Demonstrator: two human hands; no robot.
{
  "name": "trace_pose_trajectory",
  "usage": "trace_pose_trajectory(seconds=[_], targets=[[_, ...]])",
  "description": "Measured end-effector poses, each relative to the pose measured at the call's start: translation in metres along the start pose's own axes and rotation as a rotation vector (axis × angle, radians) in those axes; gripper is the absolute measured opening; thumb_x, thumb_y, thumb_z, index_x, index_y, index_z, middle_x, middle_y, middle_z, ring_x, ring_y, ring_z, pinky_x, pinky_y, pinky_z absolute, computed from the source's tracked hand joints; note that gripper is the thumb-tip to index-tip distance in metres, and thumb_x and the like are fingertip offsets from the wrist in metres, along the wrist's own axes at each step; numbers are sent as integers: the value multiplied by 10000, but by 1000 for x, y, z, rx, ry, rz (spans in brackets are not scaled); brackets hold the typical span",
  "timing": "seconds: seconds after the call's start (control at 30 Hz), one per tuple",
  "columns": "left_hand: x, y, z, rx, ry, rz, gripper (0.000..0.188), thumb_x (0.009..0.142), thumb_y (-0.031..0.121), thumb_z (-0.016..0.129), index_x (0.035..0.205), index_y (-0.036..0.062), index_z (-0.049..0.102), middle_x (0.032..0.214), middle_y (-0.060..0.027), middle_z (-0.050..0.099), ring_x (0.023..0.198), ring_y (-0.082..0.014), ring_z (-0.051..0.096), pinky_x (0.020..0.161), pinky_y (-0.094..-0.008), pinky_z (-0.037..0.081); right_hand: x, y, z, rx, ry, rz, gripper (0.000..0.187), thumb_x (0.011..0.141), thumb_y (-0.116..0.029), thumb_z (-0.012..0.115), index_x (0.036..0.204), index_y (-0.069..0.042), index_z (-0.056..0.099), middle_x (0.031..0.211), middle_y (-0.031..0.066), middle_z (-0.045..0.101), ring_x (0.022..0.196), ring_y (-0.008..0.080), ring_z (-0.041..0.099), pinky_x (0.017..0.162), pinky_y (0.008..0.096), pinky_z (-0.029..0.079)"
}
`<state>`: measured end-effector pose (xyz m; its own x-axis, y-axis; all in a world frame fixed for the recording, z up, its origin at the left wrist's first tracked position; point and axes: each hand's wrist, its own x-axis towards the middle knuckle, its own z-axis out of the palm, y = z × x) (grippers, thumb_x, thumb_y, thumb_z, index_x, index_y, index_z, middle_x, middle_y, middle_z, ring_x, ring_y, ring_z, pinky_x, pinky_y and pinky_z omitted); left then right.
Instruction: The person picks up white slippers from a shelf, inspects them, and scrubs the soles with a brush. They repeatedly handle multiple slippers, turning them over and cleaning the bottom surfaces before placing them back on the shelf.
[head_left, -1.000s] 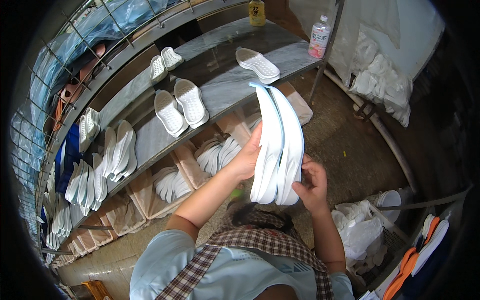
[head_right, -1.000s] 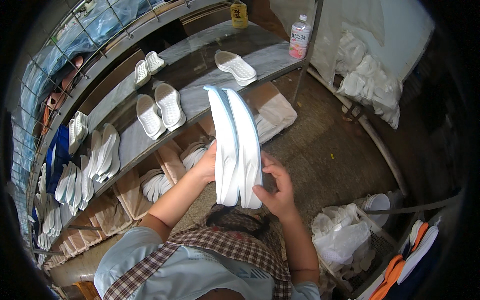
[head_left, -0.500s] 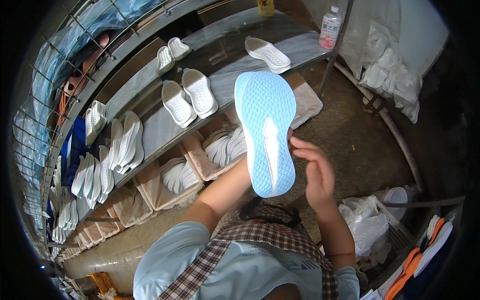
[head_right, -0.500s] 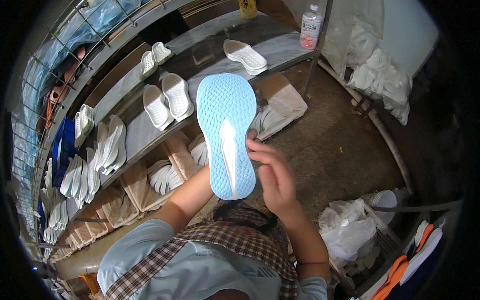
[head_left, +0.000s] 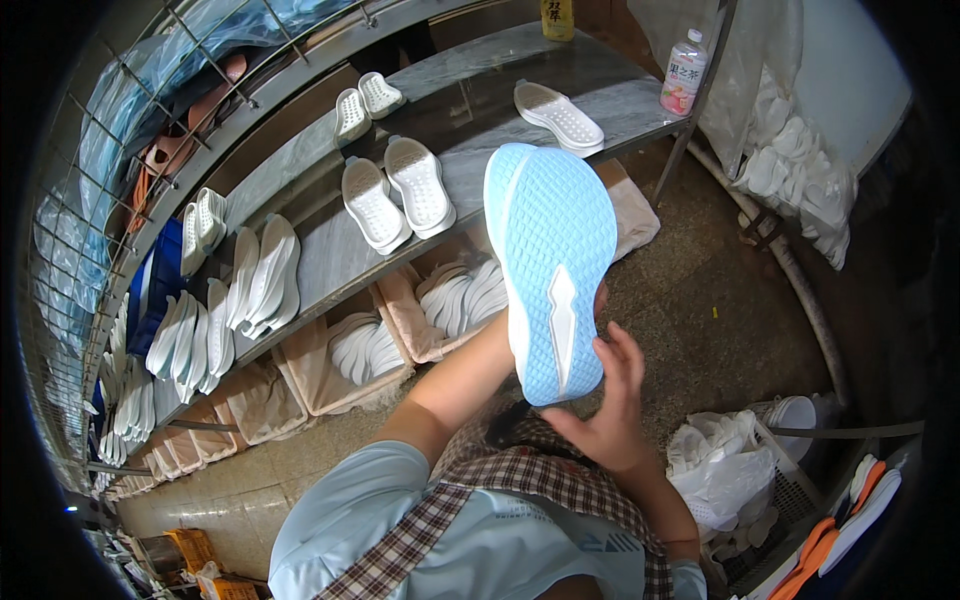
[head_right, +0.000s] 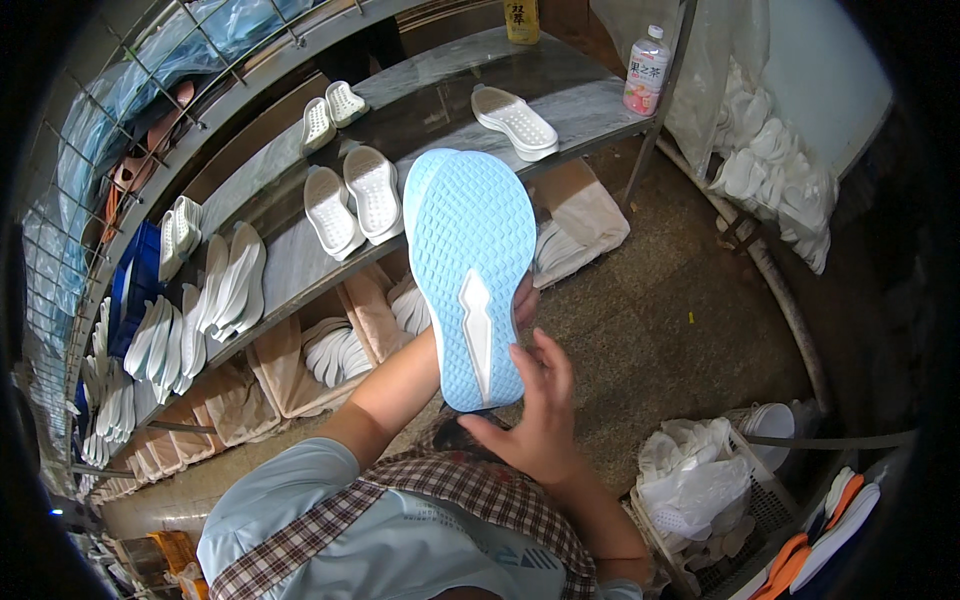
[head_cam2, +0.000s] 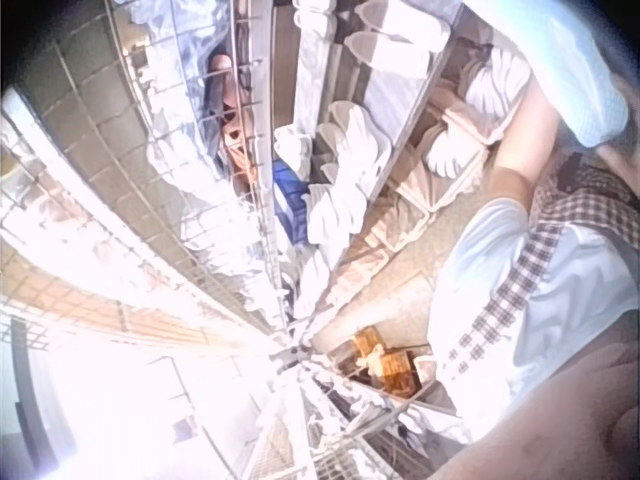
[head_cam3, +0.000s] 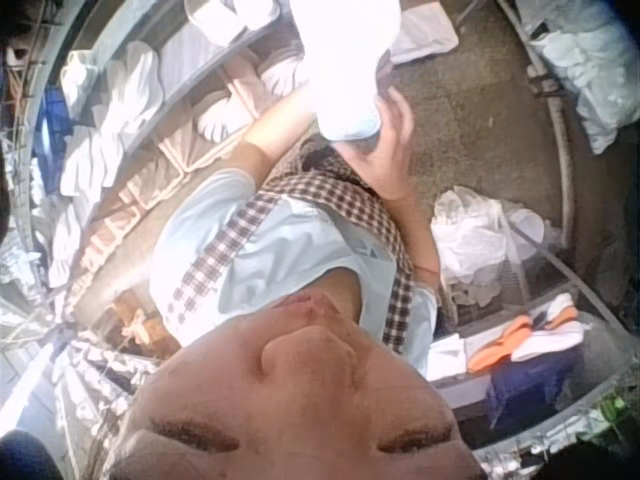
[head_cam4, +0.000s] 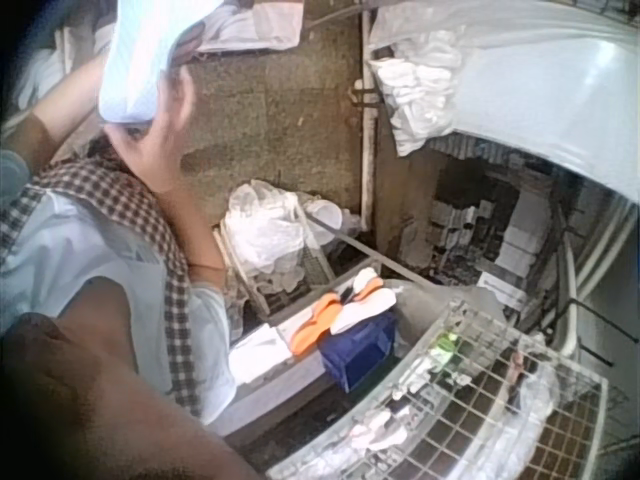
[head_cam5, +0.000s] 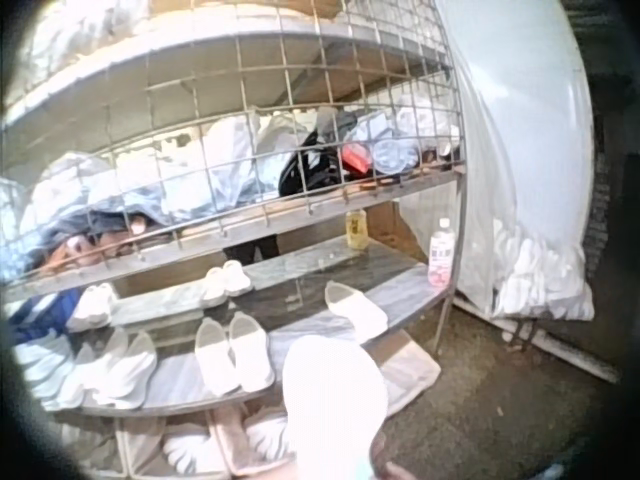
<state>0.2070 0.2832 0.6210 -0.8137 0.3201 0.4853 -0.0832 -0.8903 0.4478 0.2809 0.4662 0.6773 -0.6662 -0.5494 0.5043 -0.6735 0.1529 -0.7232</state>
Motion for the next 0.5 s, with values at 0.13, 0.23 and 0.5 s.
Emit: trace_pose_trajectory(seconds=[0.13,0.23,0.5], targets=[[6,7,14,-217,52,5,651,836,508,537,1342,130,381,998,-148,495,804,-277,508,574,-385,477,-11,0,15,38,2,157,882,704,-276,751,1379,-38,236,1334,248,249,1171,393,385,951,457,382],[8,14,22,-314,45,39,633,833,506,541,1316,118,413,1103,-193,490,861,-308,518,575,-416,518,-19,13,13,791,248,275,859,754,-328,627,1401,-17,154,1327,195,304,1181,305,403,994,430,345],[2,23,19,-272,-165,19,717,825,579,502,1417,219,316,1227,-181,422,876,-262,458,599,-407,542,-30,47,-25,1351,428,258,777,788,-448,436,1441,-86,222,1401,174,368,1193,383,467,854,493,442]])
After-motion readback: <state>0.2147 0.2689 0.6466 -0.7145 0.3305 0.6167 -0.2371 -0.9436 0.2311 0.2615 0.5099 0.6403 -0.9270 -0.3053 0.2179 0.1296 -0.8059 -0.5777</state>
